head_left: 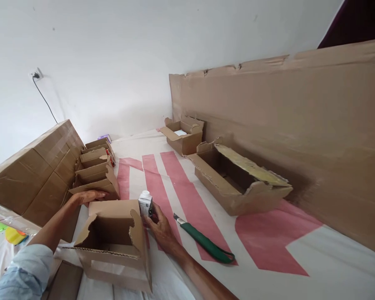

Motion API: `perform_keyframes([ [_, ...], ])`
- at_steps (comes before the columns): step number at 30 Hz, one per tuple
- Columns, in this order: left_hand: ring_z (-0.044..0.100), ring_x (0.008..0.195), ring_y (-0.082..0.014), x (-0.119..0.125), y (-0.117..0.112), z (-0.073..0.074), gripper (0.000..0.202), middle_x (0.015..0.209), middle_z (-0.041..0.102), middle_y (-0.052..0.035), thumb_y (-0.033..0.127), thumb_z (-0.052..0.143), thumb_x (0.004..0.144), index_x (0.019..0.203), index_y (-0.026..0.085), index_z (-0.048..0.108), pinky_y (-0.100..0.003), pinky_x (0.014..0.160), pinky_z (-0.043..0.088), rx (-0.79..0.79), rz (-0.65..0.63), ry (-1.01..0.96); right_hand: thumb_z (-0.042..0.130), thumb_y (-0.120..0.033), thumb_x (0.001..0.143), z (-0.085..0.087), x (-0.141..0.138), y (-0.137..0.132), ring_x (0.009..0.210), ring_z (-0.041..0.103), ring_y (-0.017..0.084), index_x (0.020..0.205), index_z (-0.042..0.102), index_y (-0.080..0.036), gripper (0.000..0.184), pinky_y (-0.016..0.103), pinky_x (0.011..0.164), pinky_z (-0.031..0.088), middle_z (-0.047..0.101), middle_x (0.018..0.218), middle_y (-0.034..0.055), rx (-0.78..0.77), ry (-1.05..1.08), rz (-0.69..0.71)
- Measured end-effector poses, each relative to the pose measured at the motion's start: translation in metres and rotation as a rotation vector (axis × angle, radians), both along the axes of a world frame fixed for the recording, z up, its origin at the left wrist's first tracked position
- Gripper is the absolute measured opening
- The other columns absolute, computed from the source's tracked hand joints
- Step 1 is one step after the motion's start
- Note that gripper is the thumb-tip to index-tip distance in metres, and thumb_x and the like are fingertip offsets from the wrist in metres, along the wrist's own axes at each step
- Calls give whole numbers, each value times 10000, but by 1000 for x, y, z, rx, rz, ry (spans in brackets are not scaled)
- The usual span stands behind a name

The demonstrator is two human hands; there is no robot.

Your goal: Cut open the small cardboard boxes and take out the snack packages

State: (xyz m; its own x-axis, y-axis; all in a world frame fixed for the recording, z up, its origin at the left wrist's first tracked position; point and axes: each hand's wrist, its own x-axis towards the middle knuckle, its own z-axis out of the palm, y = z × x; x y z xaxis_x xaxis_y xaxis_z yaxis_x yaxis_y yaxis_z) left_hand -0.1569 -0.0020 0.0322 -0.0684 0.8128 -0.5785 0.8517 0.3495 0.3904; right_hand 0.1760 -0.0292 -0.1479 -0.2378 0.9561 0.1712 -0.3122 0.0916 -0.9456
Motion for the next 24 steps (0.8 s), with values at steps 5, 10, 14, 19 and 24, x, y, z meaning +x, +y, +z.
perform_keyframes([
  [5,524,1495,-386,-11,25,-2,830,1557,655,-99,734,582,881,1604,330,525,-410,903,618,-13,4,25,712,-459,916,-2,1,2,1266,700,302,1479,577,-228,623,439,1060,594,705,1428,126,10,-10,17],
  [10,544,1481,-396,-23,55,-17,803,1647,568,-91,725,592,888,1587,332,550,-412,927,625,89,-3,47,705,-444,907,-8,1,4,1219,719,299,1480,586,-222,626,435,1034,607,724,1403,125,21,-61,-14],
  [14,535,1494,-380,-28,81,-26,814,1680,528,-104,717,611,897,1575,267,581,-425,1106,548,202,-67,69,723,-425,893,-9,2,5,1192,732,297,1469,600,-220,623,443,1042,607,741,1370,122,13,-63,-26],
  [19,482,1553,-335,-28,112,-28,801,1660,555,-98,711,635,909,1554,237,594,-411,1268,394,293,-145,126,709,-402,909,-6,3,4,1235,716,292,1445,617,-230,571,424,1037,607,724,1408,116,13,-47,-16],
  [24,536,1496,-330,-22,131,-27,587,1612,585,-124,548,665,1018,1518,248,601,-518,1250,425,323,-156,230,703,-419,923,-4,5,3,1204,717,285,1472,601,-232,589,422,1035,606,735,1369,109,14,-49,-10],
])
